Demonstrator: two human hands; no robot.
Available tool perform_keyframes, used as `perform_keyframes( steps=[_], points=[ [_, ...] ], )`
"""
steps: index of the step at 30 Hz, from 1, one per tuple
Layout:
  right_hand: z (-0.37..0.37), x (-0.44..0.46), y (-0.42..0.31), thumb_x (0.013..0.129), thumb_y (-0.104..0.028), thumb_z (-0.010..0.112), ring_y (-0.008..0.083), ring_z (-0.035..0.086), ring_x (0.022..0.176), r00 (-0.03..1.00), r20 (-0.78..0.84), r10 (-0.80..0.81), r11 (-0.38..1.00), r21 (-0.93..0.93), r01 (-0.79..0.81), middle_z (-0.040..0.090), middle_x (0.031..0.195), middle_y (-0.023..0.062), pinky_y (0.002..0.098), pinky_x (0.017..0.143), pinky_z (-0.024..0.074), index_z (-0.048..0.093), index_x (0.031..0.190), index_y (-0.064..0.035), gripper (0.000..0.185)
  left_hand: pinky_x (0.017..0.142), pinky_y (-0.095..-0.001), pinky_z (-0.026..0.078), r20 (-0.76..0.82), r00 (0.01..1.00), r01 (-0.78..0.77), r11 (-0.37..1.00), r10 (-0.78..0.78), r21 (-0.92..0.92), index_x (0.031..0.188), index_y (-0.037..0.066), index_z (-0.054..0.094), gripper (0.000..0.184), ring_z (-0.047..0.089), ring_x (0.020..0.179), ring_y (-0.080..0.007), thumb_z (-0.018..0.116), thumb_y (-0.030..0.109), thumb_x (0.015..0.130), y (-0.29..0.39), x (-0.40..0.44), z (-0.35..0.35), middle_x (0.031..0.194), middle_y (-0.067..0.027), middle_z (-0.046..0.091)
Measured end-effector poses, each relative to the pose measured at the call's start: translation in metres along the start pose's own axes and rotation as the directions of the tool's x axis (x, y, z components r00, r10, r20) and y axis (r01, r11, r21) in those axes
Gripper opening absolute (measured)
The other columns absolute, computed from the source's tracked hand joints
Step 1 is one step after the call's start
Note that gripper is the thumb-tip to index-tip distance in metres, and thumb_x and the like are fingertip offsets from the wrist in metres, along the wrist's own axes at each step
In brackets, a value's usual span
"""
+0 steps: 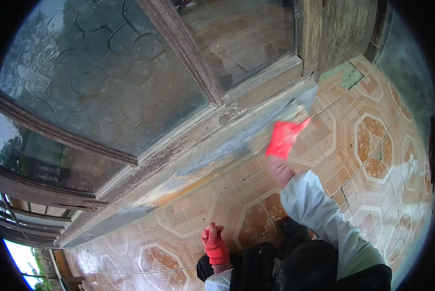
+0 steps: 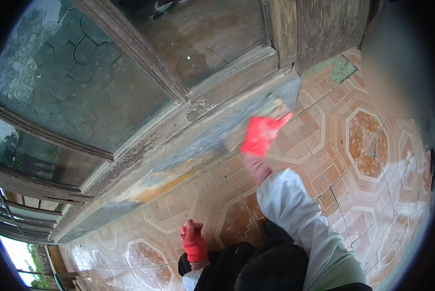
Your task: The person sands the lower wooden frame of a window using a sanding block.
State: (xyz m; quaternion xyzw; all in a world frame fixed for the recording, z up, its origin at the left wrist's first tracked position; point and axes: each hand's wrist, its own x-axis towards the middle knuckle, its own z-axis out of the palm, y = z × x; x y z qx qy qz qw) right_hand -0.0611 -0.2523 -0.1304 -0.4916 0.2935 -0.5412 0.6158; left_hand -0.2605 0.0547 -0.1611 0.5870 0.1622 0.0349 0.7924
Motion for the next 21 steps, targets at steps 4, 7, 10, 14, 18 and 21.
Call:
perform_keyframes(
  steps=[4, 7, 10, 14, 18, 21],
  points=[
    [0.011, -0.042, -0.021, 0.077, -0.026, 0.07, 0.0181, 0.054, 0.082, 0.948, 0.23, -0.219, 0.947, -0.183, 0.263, 0.051, 0.094, 0.0063, 0.037, 0.073, 0.0461, 0.036, 0.134, -0.0106, 0.069, 0.089, -0.0341, 0.048, 0.438, 0.581, -0.763, 0.271, 0.686, 0.587, 0.109, 0.008, 0.061, 0.028, 0.061, 0.104, -0.029, 0.07, 0.009, 0.082, 0.078, 0.047, 0.093, 0.108, -0.0121, 0.063],
    [0.003, 0.037, -0.009, 0.079, -0.027, 0.069, 0.0162, 0.054, 0.079, 0.972, 0.038, -0.231, 0.951, -0.202, 0.233, 0.051, 0.092, 0.0055, 0.0359, 0.072, 0.0462, 0.036, 0.134, -0.0113, 0.066, 0.098, -0.0426, 0.044, 0.724, 0.373, -0.841, -0.119, 0.581, 0.528, 0.117, 0.01, 0.059, 0.042, 0.056, 0.114, -0.0328, 0.072, 0.01, 0.077, 0.146, 0.089, 0.107, 0.122, -0.0123, 0.057],
    [-0.017, 0.126, 0.008, 0.081, -0.025, 0.064, 0.0169, 0.054, 0.079, 0.98, -0.168, 0.109, 0.991, 0.092, -0.095, 0.05, 0.09, 0.0059, 0.0357, 0.073, 0.0461, 0.037, 0.132, -0.0115, 0.059, 0.103, -0.0461, 0.04, 0.906, 0.22, -0.85, -0.385, 0.361, 0.36, 0.121, 0.011, 0.059, 0.045, 0.051, 0.12, -0.0317, 0.071, 0.015, 0.078, 0.175, 0.13, 0.094, 0.126, -0.0096, 0.056],
    [0.0, 0.078, 0.004, 0.089, -0.024, 0.061, 0.0135, 0.05, 0.075, 0.961, -0.163, 0.224, 0.969, 0.14, -0.203, 0.048, 0.084, 0.0025, 0.0318, 0.07, 0.0447, 0.04, 0.131, -0.0154, 0.048, 0.105, -0.0467, 0.037, 0.995, 0.022, -0.781, -0.619, 0.094, 0.076, 0.122, 0.012, 0.058, 0.047, 0.045, 0.126, -0.0301, 0.068, 0.028, 0.08, 0.172, 0.181, 0.08, 0.13, -0.0072, 0.055],
    [-0.004, -0.012, 0.033, 0.094, -0.024, 0.057, 0.0107, 0.047, 0.077, 0.985, 0.17, -0.036, 0.999, -0.031, 0.042, 0.047, 0.086, 0.0002, 0.0305, 0.072, 0.0432, 0.026, 0.146, -0.0153, 0.061, 0.102, -0.0478, 0.038, 0.998, 0.001, -0.716, -0.697, 0.058, 0.041, 0.116, 0.012, 0.058, 0.042, 0.047, 0.124, -0.0308, 0.067, 0.03, 0.08, 0.158, 0.189, 0.076, 0.131, -0.0097, 0.054],
    [-0.005, 0.008, 0.032, 0.088, -0.017, 0.061, 0.0161, 0.05, 0.094, 0.993, 0.095, 0.066, 0.988, -0.147, -0.052, 0.051, 0.107, 0.0056, 0.0344, 0.088, 0.0423, 0.024, 0.144, -0.0076, 0.068, 0.101, -0.0487, 0.039, 0.999, 0.02, -0.758, -0.65, 0.041, 0.042, 0.112, 0.009, 0.057, 0.041, 0.048, 0.122, -0.0328, 0.069, 0.028, 0.077, 0.16, 0.193, 0.071, 0.131, -0.0135, 0.053]
  ],
)
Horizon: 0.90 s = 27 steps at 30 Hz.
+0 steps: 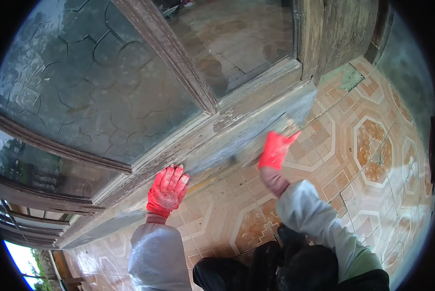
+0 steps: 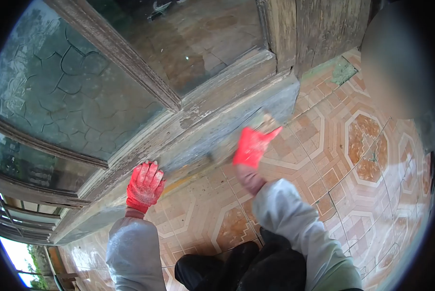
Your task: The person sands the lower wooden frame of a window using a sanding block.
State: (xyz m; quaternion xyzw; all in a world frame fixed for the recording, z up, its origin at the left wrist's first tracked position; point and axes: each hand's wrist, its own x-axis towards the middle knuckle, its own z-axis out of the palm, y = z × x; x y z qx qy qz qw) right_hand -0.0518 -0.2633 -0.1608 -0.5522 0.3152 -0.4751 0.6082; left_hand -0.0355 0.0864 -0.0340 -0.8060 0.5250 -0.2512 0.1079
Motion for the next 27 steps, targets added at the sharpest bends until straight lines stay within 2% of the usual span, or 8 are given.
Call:
perform_keyframes(
  steps=[6, 8, 12, 13, 16, 19, 26, 27],
  points=[
    [-0.035, 0.151, 0.011, 0.08, -0.026, 0.067, 0.0192, 0.051, 0.09, 0.897, -0.164, 0.412, 0.767, 0.594, -0.243, 0.054, 0.105, 0.008, 0.036, 0.086, 0.043, 0.043, 0.125, -0.0049, 0.055, 0.101, -0.0504, 0.041, -0.102, 0.994, 0.042, 0.998, -0.046, -0.043, 0.111, 0.006, 0.057, 0.044, 0.049, 0.119, -0.0347, 0.07, 0.023, 0.073, 0.004, 0.001, 0.008, 0.129, -0.0158, 0.054],
    [-0.02, 0.086, -0.017, 0.079, -0.023, 0.066, 0.0241, 0.053, 0.095, 0.939, -0.245, 0.241, 0.922, 0.361, -0.142, 0.054, 0.11, 0.0098, 0.0389, 0.088, 0.0428, 0.027, 0.142, -0.006, 0.076, 0.101, -0.0479, 0.04, -0.089, 0.994, 0.057, 0.997, -0.062, -0.058, 0.113, 0.009, 0.058, 0.042, 0.049, 0.119, -0.0322, 0.068, 0.024, 0.076, 0.003, 0.002, 0.009, 0.131, -0.0132, 0.054],
    [0.023, -0.019, -0.018, 0.085, -0.011, 0.061, 0.0196, 0.049, 0.099, 0.935, -0.325, -0.142, 0.99, -0.057, 0.13, 0.054, 0.102, 0.008, 0.0374, 0.101, 0.037, 0.046, 0.122, -0.0028, 0.04, 0.1, -0.0499, 0.041, -0.082, 0.996, 0.024, 0.997, -0.03, -0.067, 0.111, 0.006, 0.057, 0.045, 0.05, 0.118, -0.0347, 0.07, 0.022, 0.071, 0.001, 0.002, 0.005, 0.127, -0.0165, 0.054],
    [0.017, -0.019, -0.022, 0.085, -0.009, 0.061, 0.0191, 0.048, 0.102, 0.966, -0.231, 0.113, 0.993, 0.067, -0.101, 0.054, 0.103, 0.0079, 0.0376, 0.103, 0.0349, 0.046, 0.124, -0.0018, 0.042, 0.1, -0.0499, 0.041, -0.077, 0.997, 0.024, 0.998, -0.029, -0.063, 0.111, 0.006, 0.057, 0.045, 0.05, 0.118, -0.0347, 0.07, 0.022, 0.071, 0.001, 0.003, 0.004, 0.127, -0.0165, 0.054],
    [-0.02, 0.054, 0.032, 0.083, -0.02, 0.063, 0.0214, 0.054, 0.091, 0.996, -0.085, -0.041, 0.994, 0.098, 0.049, 0.056, 0.097, 0.0079, 0.0381, 0.092, 0.0432, 0.041, 0.131, -0.0013, 0.056, 0.1, -0.0501, 0.041, -0.089, 0.996, 0.024, 0.996, -0.031, -0.085, 0.112, 0.007, 0.057, 0.045, 0.05, 0.118, -0.0346, 0.069, 0.022, 0.072, 0.0, 0.002, -0.001, 0.128, -0.0162, 0.054],
    [-0.053, 0.185, 0.072, 0.083, -0.029, 0.06, 0.0216, 0.053, 0.091, 0.895, -0.11, 0.433, 0.819, 0.463, -0.339, 0.056, 0.1, 0.0106, 0.04, 0.088, 0.045, 0.051, 0.117, -0.0014, 0.045, 0.1, -0.0502, 0.041, -0.093, 0.994, 0.052, 0.991, -0.064, -0.123, 0.112, 0.007, 0.058, 0.044, 0.049, 0.118, -0.0345, 0.068, 0.022, 0.072, 0.003, 0.003, 0.004, 0.127, -0.0158, 0.054],
    [0.004, 0.011, -0.038, 0.081, -0.016, 0.065, 0.0204, 0.052, 0.092, 0.964, -0.252, 0.079, 0.953, 0.302, 0.001, 0.055, 0.101, 0.0094, 0.0395, 0.085, 0.0451, 0.014, 0.152, -0.0073, 0.088, 0.099, -0.0492, 0.042, -0.099, 0.991, 0.078, 0.99, -0.089, -0.115, 0.111, 0.008, 0.059, 0.043, 0.052, 0.114, -0.0339, 0.068, 0.02, 0.07, 0.005, 0.002, 0.0, 0.126, -0.015, 0.055],
    [0.012, -0.01, -0.051, 0.082, -0.011, 0.065, 0.0193, 0.05, 0.1, 0.964, -0.181, 0.195, 0.972, 0.166, -0.166, 0.053, 0.111, 0.0097, 0.0366, 0.092, 0.0417, 0.01, 0.153, -0.0062, 0.09, 0.099, -0.0491, 0.042, -0.085, 0.992, 0.077, 0.989, -0.088, -0.127, 0.111, 0.008, 0.059, 0.044, 0.052, 0.114, -0.0338, 0.068, 0.02, 0.069, 0.005, 0.006, 0.001, 0.125, -0.0148, 0.056]
  ],
)
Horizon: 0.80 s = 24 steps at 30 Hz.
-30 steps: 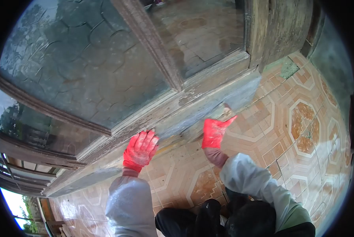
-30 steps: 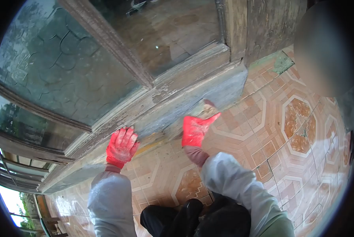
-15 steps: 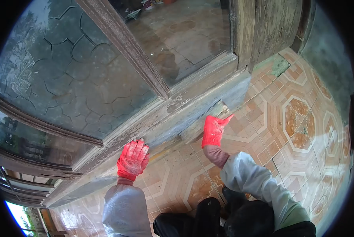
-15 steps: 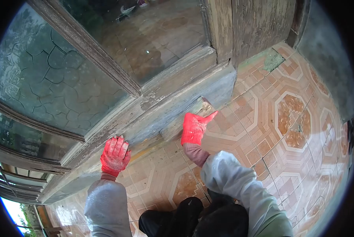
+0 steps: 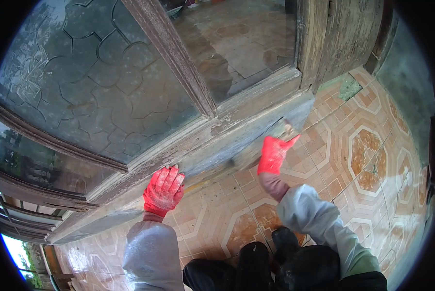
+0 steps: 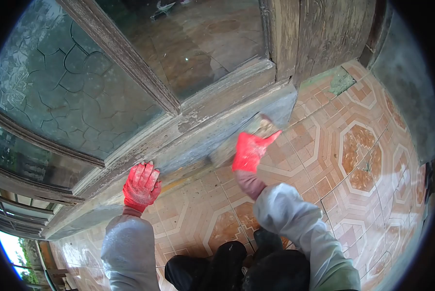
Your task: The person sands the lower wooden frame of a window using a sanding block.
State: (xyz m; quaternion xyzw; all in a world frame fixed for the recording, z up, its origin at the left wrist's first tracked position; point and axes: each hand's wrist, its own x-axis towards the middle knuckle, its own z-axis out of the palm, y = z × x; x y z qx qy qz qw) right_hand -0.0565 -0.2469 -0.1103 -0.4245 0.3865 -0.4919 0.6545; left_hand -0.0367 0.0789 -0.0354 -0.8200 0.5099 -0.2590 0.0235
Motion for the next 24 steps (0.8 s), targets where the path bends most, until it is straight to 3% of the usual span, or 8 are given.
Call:
perform_keyframes(
  steps=[2, 5, 7, 8, 11, 12, 19, 24],
  points=[
    [-0.001, -0.003, 0.002, 0.083, -0.007, 0.065, 0.0183, 0.048, 0.108, 0.989, 0.031, 0.147, 0.975, -0.174, -0.139, 0.05, 0.122, 0.0101, 0.0337, 0.099, 0.0382, 0.006, 0.154, -0.005, 0.092, 0.099, -0.0487, 0.042, -0.013, 1.0, -0.001, 1.0, 0.001, -0.006, 0.11, 0.008, 0.06, 0.044, 0.052, 0.114, -0.0335, 0.068, 0.019, 0.069, 0.001, 0.003, -0.001, 0.125, -0.0145, 0.056],
    [-0.028, 0.1, 0.054, 0.082, -0.018, 0.064, 0.0206, 0.053, 0.094, 0.906, 0.091, -0.414, 0.895, -0.14, 0.423, 0.056, 0.097, 0.0111, 0.0404, 0.091, 0.0425, 0.029, 0.142, -0.0068, 0.071, 0.098, -0.0473, 0.043, -0.021, 1.0, 0.003, 1.0, -0.003, -0.003, 0.11, 0.008, 0.061, 0.043, 0.053, 0.113, -0.0324, 0.068, 0.019, 0.069, -0.001, 0.003, -0.006, 0.125, -0.0136, 0.056],
    [-0.032, 0.182, 0.066, 0.081, -0.023, 0.063, 0.0213, 0.053, 0.093, 0.981, -0.015, -0.193, 0.981, -0.037, 0.193, 0.055, 0.099, 0.011, 0.0402, 0.091, 0.0421, 0.042, 0.127, -0.0038, 0.054, 0.099, -0.0466, 0.043, -0.044, 0.999, 0.018, 0.999, -0.019, -0.027, 0.109, 0.008, 0.061, 0.042, 0.053, 0.113, -0.032, 0.068, 0.018, 0.069, 0.002, 0.005, -0.005, 0.125, -0.0131, 0.056],
    [-0.03, 0.199, 0.051, 0.081, -0.025, 0.062, 0.0215, 0.054, 0.091, 0.983, -0.048, 0.179, 0.962, 0.219, -0.164, 0.055, 0.1, 0.0112, 0.0399, 0.091, 0.0419, 0.046, 0.118, -0.003, 0.046, 0.099, -0.0467, 0.043, -0.036, 0.999, 0.029, 0.999, -0.03, -0.027, 0.109, 0.009, 0.061, 0.042, 0.053, 0.113, -0.0323, 0.068, 0.018, 0.069, 0.002, 0.004, -0.004, 0.125, -0.0129, 0.057],
    [-0.018, 0.162, 0.009, 0.082, -0.023, 0.061, 0.0205, 0.053, 0.09, 0.994, -0.064, 0.091, 0.983, 0.166, -0.079, 0.054, 0.102, 0.0108, 0.0376, 0.087, 0.0438, 0.046, 0.12, -0.0038, 0.045, 0.099, -0.0471, 0.043, -0.063, 0.998, 0.023, 1.0, -0.024, -0.007, 0.11, 0.009, 0.06, 0.042, 0.053, 0.112, -0.0326, 0.067, 0.018, 0.069, 0.003, 0.003, -0.002, 0.125, -0.0133, 0.057],
    [-0.014, 0.138, 0.023, 0.084, -0.022, 0.06, 0.0201, 0.053, 0.091, 0.99, -0.017, -0.141, 0.974, 0.174, 0.141, 0.054, 0.1, 0.011, 0.0372, 0.083, 0.0459, 0.044, 0.126, -0.0057, 0.049, 0.099, -0.0478, 0.043, -0.062, 0.998, 0.018, 1.0, -0.019, -0.021, 0.11, 0.008, 0.06, 0.043, 0.053, 0.112, -0.033, 0.067, 0.019, 0.07, 0.001, 0.001, 0.0, 0.126, -0.0136, 0.056],
    [0.003, -0.016, -0.039, 0.07, 0.001, 0.062, 0.0282, 0.058, 0.089, 0.844, 0.213, -0.492, 0.793, -0.29, 0.536, 0.056, 0.103, 0.0172, 0.0403, 0.087, 0.0457, 0.009, 0.153, -0.0106, 0.1, 0.099, -0.0479, 0.044, -0.008, 1.0, 0.006, 1.0, -0.006, -0.02, 0.112, 0.008, 0.06, 0.046, 0.053, 0.114, -0.0333, 0.068, 0.019, 0.068, -0.002, 0.002, -0.009, 0.126, -0.0133, 0.056],
    [-0.012, 0.164, -0.033, 0.076, -0.014, 0.07, 0.024, 0.055, 0.099, 0.977, 0.075, -0.202, 0.973, -0.102, 0.209, 0.055, 0.114, 0.0146, 0.0389, 0.091, 0.0441, 0.011, 0.151, -0.0065, 0.096, 0.099, -0.0476, 0.043, -0.042, 0.998, 0.044, 0.995, -0.048, -0.091, 0.112, 0.008, 0.061, 0.047, 0.052, 0.117, -0.0323, 0.068, 0.02, 0.067, 0.002, 0.004, -0.008, 0.128, -0.0113, 0.056]
  ],
)
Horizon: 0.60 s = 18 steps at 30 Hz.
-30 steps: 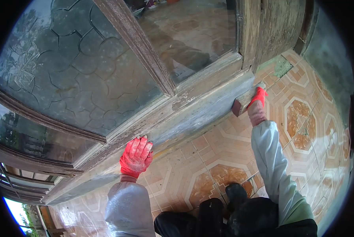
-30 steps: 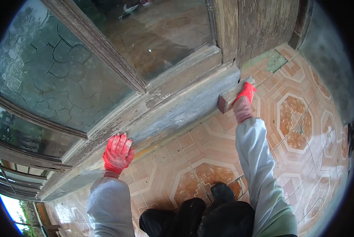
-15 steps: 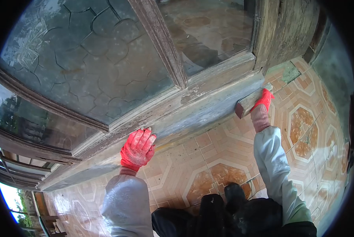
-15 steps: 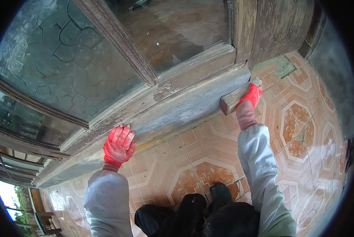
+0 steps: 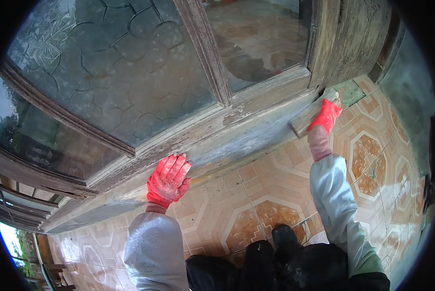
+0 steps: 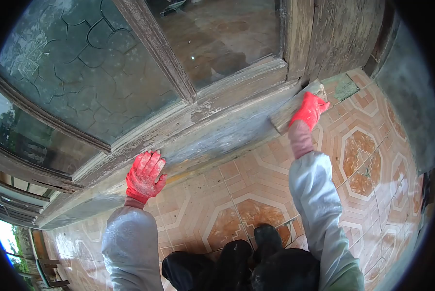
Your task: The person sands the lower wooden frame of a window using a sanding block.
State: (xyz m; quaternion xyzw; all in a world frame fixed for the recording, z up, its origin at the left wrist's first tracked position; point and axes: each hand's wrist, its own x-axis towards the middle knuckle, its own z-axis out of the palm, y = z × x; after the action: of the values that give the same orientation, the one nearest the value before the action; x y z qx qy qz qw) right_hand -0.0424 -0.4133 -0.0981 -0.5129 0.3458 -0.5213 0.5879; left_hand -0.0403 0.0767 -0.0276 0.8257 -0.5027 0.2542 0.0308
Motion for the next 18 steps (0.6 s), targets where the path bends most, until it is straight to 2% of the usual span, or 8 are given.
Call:
perform_keyframes(
  steps=[4, 5, 10, 13, 14, 16, 17, 18],
  points=[
    [0.012, -0.036, -0.021, 0.08, -0.016, 0.069, 0.0237, 0.057, 0.093, 0.998, -0.051, 0.045, 0.976, 0.217, -0.033, 0.057, 0.106, 0.0122, 0.0387, 0.087, 0.0461, 0.007, 0.152, -0.0079, 0.096, 0.1, -0.0477, 0.043, -0.046, 0.999, 0.018, 1.0, -0.018, 0.003, 0.113, 0.009, 0.061, 0.047, 0.052, 0.117, -0.0327, 0.068, 0.021, 0.067, 0.003, 0.0, 0.004, 0.129, -0.0111, 0.056],
    [0.018, -0.074, -0.01, 0.077, -0.017, 0.07, 0.025, 0.057, 0.091, 0.995, 0.103, -0.009, 0.986, 0.169, -0.009, 0.057, 0.104, 0.0125, 0.0395, 0.085, 0.0465, 0.012, 0.152, -0.0081, 0.095, 0.1, -0.0477, 0.043, -0.047, 0.999, 0.022, 1.0, -0.021, 0.004, 0.113, 0.009, 0.061, 0.047, 0.052, 0.117, -0.0327, 0.068, 0.021, 0.067, 0.003, 0.0, 0.004, 0.129, -0.0111, 0.056],
    [0.021, -0.186, -0.066, 0.06, -0.021, 0.075, 0.0303, 0.057, 0.086, 0.693, 0.392, -0.605, 0.743, -0.034, 0.668, 0.054, 0.097, 0.014, 0.043, 0.078, 0.0489, 0.025, 0.148, -0.0055, 0.103, 0.1, -0.0471, 0.043, 0.001, 1.0, 0.024, 1.0, -0.024, -0.012, 0.115, 0.01, 0.061, 0.048, 0.051, 0.118, -0.0329, 0.068, 0.02, 0.068, 0.004, 0.002, -0.004, 0.13, -0.0109, 0.055],
    [0.017, -0.137, -0.07, 0.061, -0.017, 0.074, 0.0331, 0.058, 0.095, 0.808, 0.313, -0.498, 0.825, -0.115, 0.553, 0.056, 0.11, 0.0207, 0.0425, 0.084, 0.0472, 0.026, 0.146, -0.0046, 0.098, 0.101, -0.0466, 0.043, 0.024, 0.999, 0.038, 0.999, -0.037, -0.02, 0.115, 0.01, 0.061, 0.048, 0.051, 0.12, -0.0321, 0.068, 0.021, 0.068, 0.005, 0.003, -0.007, 0.131, -0.0101, 0.055],
    [0.015, -0.108, -0.065, 0.064, -0.017, 0.073, 0.0322, 0.058, 0.097, 0.899, 0.155, -0.411, 0.841, -0.317, 0.439, 0.056, 0.111, 0.0211, 0.0414, 0.086, 0.0464, 0.03, 0.143, -0.005, 0.091, 0.101, -0.0462, 0.043, -0.013, 0.999, 0.037, 0.999, -0.037, -0.009, 0.114, 0.011, 0.061, 0.048, 0.051, 0.12, -0.0311, 0.069, 0.021, 0.068, 0.005, 0.002, -0.004, 0.131, -0.0094, 0.055],
    [0.004, -0.032, -0.028, 0.071, -0.02, 0.071, 0.0291, 0.056, 0.099, 0.995, 0.02, -0.101, 0.942, -0.32, 0.102, 0.055, 0.112, 0.0185, 0.0404, 0.088, 0.0456, 0.03, 0.143, -0.0058, 0.084, 0.102, -0.045, 0.043, -0.035, 0.998, 0.049, 0.999, -0.05, -0.008, 0.115, 0.011, 0.061, 0.047, 0.05, 0.12, -0.0303, 0.068, 0.021, 0.07, 0.006, 0.003, -0.003, 0.13, -0.0094, 0.056],
    [-0.002, 0.004, -0.003, 0.074, -0.02, 0.07, 0.028, 0.056, 0.1, 1.0, -0.024, 0.009, 0.95, -0.313, -0.016, 0.055, 0.112, 0.0177, 0.04, 0.088, 0.0453, 0.03, 0.143, -0.006, 0.081, 0.103, -0.0439, 0.042, -0.041, 0.997, 0.058, 0.998, -0.058, -0.007, 0.116, 0.01, 0.061, 0.046, 0.05, 0.121, -0.0294, 0.067, 0.02, 0.071, 0.008, 0.002, -0.003, 0.13, -0.0094, 0.056],
    [-0.008, 0.033, 0.033, 0.077, -0.023, 0.068, 0.0266, 0.056, 0.1, 0.996, -0.031, 0.082, 0.996, 0.02, -0.082, 0.055, 0.113, 0.0157, 0.0397, 0.088, 0.0458, 0.028, 0.145, -0.0072, 0.081, 0.103, -0.0439, 0.042, -0.039, 0.997, 0.062, 0.998, -0.063, -0.013, 0.116, 0.01, 0.061, 0.046, 0.05, 0.121, -0.0294, 0.067, 0.02, 0.071, 0.009, 0.0, -0.003, 0.13, -0.0094, 0.056]
  ],
)
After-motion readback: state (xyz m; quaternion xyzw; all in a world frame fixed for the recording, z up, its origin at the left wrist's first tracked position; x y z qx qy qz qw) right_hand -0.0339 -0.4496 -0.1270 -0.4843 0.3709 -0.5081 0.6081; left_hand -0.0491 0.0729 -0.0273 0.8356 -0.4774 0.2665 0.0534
